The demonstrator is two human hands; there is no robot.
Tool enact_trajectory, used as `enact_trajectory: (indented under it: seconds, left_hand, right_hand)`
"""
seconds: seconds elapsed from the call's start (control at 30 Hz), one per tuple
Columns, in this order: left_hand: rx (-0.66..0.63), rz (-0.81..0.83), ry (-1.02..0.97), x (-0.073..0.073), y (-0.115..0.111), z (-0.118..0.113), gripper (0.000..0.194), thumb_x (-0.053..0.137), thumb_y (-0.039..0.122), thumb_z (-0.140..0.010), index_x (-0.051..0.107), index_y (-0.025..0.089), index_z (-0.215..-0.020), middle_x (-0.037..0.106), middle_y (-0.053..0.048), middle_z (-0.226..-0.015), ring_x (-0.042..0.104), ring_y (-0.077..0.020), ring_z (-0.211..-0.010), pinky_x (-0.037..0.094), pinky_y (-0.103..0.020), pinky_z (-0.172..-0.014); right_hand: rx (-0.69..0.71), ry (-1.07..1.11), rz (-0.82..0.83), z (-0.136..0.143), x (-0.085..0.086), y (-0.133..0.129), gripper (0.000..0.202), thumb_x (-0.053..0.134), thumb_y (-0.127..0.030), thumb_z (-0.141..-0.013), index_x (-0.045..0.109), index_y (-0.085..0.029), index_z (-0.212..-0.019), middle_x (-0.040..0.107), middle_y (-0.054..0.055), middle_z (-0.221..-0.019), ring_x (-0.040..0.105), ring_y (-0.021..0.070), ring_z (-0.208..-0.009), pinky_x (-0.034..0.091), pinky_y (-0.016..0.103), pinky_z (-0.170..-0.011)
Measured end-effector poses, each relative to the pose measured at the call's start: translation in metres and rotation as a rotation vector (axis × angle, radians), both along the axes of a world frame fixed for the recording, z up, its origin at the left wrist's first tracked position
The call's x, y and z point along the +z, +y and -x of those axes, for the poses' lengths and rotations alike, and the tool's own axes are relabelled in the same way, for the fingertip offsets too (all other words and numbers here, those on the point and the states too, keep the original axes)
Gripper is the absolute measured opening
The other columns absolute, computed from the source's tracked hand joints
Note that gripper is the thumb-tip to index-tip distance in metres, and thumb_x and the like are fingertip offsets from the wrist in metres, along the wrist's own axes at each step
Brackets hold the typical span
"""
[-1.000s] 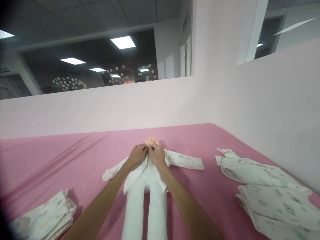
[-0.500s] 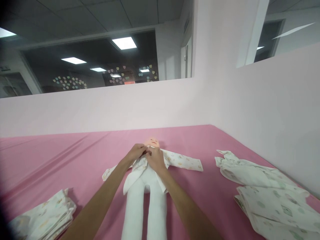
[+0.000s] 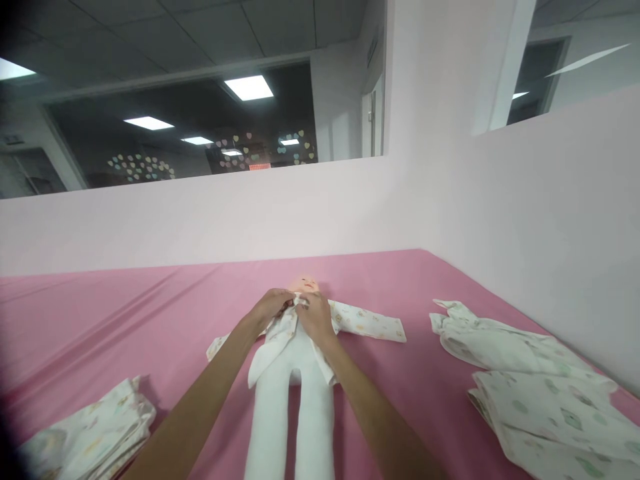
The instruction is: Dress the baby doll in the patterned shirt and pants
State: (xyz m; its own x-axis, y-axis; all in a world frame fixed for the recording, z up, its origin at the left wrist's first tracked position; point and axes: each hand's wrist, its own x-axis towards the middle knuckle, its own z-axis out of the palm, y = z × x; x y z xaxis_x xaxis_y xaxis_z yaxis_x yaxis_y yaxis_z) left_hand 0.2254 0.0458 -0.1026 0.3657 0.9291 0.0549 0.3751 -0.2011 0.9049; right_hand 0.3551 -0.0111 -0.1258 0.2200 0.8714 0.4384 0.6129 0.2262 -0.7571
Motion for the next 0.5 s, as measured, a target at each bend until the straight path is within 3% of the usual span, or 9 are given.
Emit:
enact_trajectory:
  seconds: [0.17, 0.27, 0.37, 0.5]
  left_hand:
    - [0.059, -0.208, 0.187, 0.001, -0.029, 0.005, 0.016, 0.058, 0.032, -0.076, 0.052, 0.019, -0.083, 0.055, 0.001, -0.073, 0.051, -0.0135, -0.066, 0.034, -0.024, -0.059]
    - [0.048, -0.33, 0.33, -0.001, -0.046, 0.01, 0.017, 0.062, 0.031, -0.075, 0.05, 0.019, -0.073, 0.056, 0.0, -0.077, 0.051, -0.0161, -0.071, 0.032, -0.026, -0.062]
    - [0.053, -0.431, 0.439, -0.003, -0.055, 0.009, 0.018, 0.051, 0.024, -0.081, 0.045, 0.019, -0.065, 0.055, -0.003, -0.078, 0.051, -0.0174, -0.072, 0.03, -0.028, -0.064]
    - [0.058, -0.506, 0.495, -0.005, -0.055, 0.006, 0.026, 0.041, 0.019, -0.086, 0.038, 0.02, -0.061, 0.055, -0.005, -0.074, 0.051, -0.0183, -0.068, 0.028, -0.029, -0.064]
  right_hand:
    - [-0.082, -0.104, 0.04, -0.005, 0.0, -0.033, 0.023, 0.054, -0.017, -0.076, 0.066, -0.013, -0.095, 0.06, 0.015, -0.104, 0.051, 0.03, -0.105, 0.035, 0.04, -0.092]
    - [-0.076, -0.099, 0.053, -0.009, 0.001, -0.045, 0.011, 0.051, -0.013, -0.074, 0.061, -0.016, -0.078, 0.058, 0.01, -0.091, 0.051, 0.0242, -0.091, 0.035, 0.035, -0.083]
    - [-0.044, -0.021, 0.068, -0.011, 0.004, -0.045, 0.009, 0.05, -0.012, -0.07, 0.05, -0.018, -0.064, 0.051, 0.001, -0.07, 0.045, 0.0167, -0.072, 0.033, 0.03, -0.07]
    - [0.018, 0.163, 0.073, -0.011, 0.005, -0.039, 0.008, 0.049, -0.019, -0.07, 0.046, -0.02, -0.063, 0.044, -0.004, -0.061, 0.041, 0.0124, -0.061, 0.03, 0.025, -0.058]
